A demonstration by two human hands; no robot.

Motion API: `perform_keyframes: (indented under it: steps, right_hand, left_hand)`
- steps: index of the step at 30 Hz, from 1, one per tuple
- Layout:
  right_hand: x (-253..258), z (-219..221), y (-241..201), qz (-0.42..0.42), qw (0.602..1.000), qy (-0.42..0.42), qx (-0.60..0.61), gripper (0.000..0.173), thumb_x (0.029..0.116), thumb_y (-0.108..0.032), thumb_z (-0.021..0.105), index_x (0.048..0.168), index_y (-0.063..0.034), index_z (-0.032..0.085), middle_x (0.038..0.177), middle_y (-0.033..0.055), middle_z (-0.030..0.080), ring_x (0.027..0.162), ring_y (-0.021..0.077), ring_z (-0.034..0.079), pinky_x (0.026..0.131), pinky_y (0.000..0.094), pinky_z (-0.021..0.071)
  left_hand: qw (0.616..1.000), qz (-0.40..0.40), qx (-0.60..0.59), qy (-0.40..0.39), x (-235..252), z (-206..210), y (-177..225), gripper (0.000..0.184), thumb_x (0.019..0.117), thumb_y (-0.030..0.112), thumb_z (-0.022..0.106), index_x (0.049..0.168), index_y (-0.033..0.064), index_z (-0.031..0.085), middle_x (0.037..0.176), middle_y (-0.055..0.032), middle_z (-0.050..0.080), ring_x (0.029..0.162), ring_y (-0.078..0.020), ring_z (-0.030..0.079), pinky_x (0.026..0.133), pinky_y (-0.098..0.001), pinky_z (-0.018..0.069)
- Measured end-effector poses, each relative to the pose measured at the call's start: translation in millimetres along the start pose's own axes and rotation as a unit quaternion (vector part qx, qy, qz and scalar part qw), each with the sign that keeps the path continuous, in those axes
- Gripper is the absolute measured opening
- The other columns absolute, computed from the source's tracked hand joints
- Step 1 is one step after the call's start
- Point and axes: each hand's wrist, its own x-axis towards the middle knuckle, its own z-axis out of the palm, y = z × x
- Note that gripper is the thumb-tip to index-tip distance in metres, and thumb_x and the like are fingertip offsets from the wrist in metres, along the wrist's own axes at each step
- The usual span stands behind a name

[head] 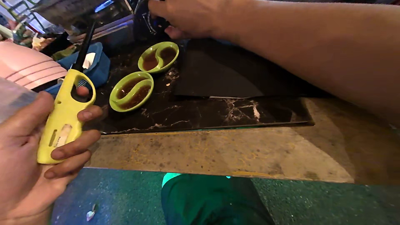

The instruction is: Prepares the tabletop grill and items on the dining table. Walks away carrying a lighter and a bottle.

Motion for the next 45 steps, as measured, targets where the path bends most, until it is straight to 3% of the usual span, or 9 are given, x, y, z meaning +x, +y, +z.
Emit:
perform_keyframes:
  steps: [12,18,22,26,29,34,38,43,45]
  right_hand:
    - [1,-19,5,-0.051,0.998,0.015,0.023,0.045,0.0937,-0.024,0.072,0.132,-0.0057,0.058,0.143,0.0242,0.051,0.109,0.0469,0.062,0.089,0.0613,0.0531]
    - [16,-48,1,-0.019,0.997,-0.062,0.048,0.043,0.0969,-0.018,0.067,0.137,-0.0064,0.057,0.141,0.0208,0.057,0.108,0.0429,0.066,0.089,0.0594,0.0545]
    - [4,-99,-9,0.104,0.982,-0.066,0.145,0.048,0.0961,-0.031,0.068,0.140,-0.0116,0.059,0.145,0.0155,0.057,0.122,0.0357,0.062,0.102,0.0569,0.0501]
    - [-45,-194,-81,0.300,0.820,0.136,0.467,0.060,0.1028,-0.049,0.053,0.144,-0.0056,0.051,0.142,0.0153,0.056,0.121,0.0249,0.062,0.097,0.0417,0.0565]
    - [-53,-274,-162,0.340,0.653,0.107,0.668,0.083,0.0946,-0.074,0.046,0.153,-0.0158,0.042,0.154,0.0099,0.050,0.135,0.0275,0.054,0.107,0.0461,0.0497]
    - [-29,-365,-208,0.437,0.595,0.099,0.667,0.026,0.1041,-0.011,0.051,0.118,0.0016,0.069,0.135,0.0157,0.066,0.129,0.0256,0.061,0.108,0.0397,0.0519]
    - [-12,-382,-172,0.432,0.559,0.104,0.700,0.042,0.1083,-0.026,0.049,0.143,-0.0025,0.055,0.151,0.0153,0.053,0.140,0.0315,0.052,0.114,0.0468,0.0480]
    - [20,-388,-197,0.375,0.602,0.079,0.700,0.060,0.1092,-0.043,0.041,0.155,-0.0038,0.042,0.162,0.0131,0.041,0.149,0.0246,0.040,0.123,0.0431,0.0353]
    - [31,-384,-219,0.357,0.664,0.054,0.655,0.076,0.1073,-0.057,0.027,0.159,-0.0021,0.033,0.168,0.0159,0.028,0.157,0.0279,0.020,0.129,0.0539,0.0127]
  left_hand:
    - [0.994,0.072,0.079,0.036,-28,51,-11,0.034,0.1070,0.034,0.049,0.140,0.0237,0.047,0.096,-0.0019,0.063,0.052,-0.0024,0.051,0.041,-0.0156,0.0445]
    - [0.974,0.164,0.154,-0.028,-52,86,-32,0.032,0.1021,0.018,0.063,0.133,0.0178,0.054,0.105,-0.0024,0.069,0.088,-0.0107,0.068,0.078,-0.0263,0.0588]
    - [0.984,0.141,0.096,0.051,-73,140,-10,0.046,0.1004,0.010,0.060,0.141,0.0175,0.041,0.105,-0.0041,0.071,0.092,-0.0131,0.070,0.080,-0.0296,0.0588]
    - [0.968,0.114,0.161,0.153,-94,195,48,0.047,0.0983,-0.001,0.055,0.142,-0.0089,0.039,0.109,-0.0114,0.074,0.085,-0.0154,0.072,0.076,-0.0334,0.0614]
    - [0.943,0.060,0.298,0.137,-106,239,100,0.052,0.1004,0.003,0.058,0.148,-0.0109,0.042,0.127,-0.0180,0.069,0.106,-0.0218,0.072,0.094,-0.0399,0.0597]
    - [0.969,0.040,0.244,-0.012,-131,275,140,0.063,0.0847,0.002,0.068,0.141,-0.0173,0.045,0.141,-0.0286,0.054,0.132,-0.0255,0.055,0.113,-0.0390,0.0441]
    - [0.991,0.112,0.060,-0.036,-113,246,164,0.096,0.0997,0.048,0.058,0.162,-0.0053,0.009,0.169,-0.0229,0.013,0.156,-0.0332,0.022,0.126,-0.0506,0.0277]
    - [0.980,0.179,0.038,0.080,-82,263,199,0.105,0.0954,0.077,0.037,0.163,0.0006,0.012,0.170,-0.0226,0.010,0.157,-0.0324,0.016,0.127,-0.0517,0.0228]
    - [0.989,0.138,0.013,0.057,-85,277,221,0.112,0.0928,0.081,0.034,0.162,-0.0022,0.006,0.168,-0.0272,0.008,0.158,-0.0308,0.015,0.128,-0.0501,0.0199]
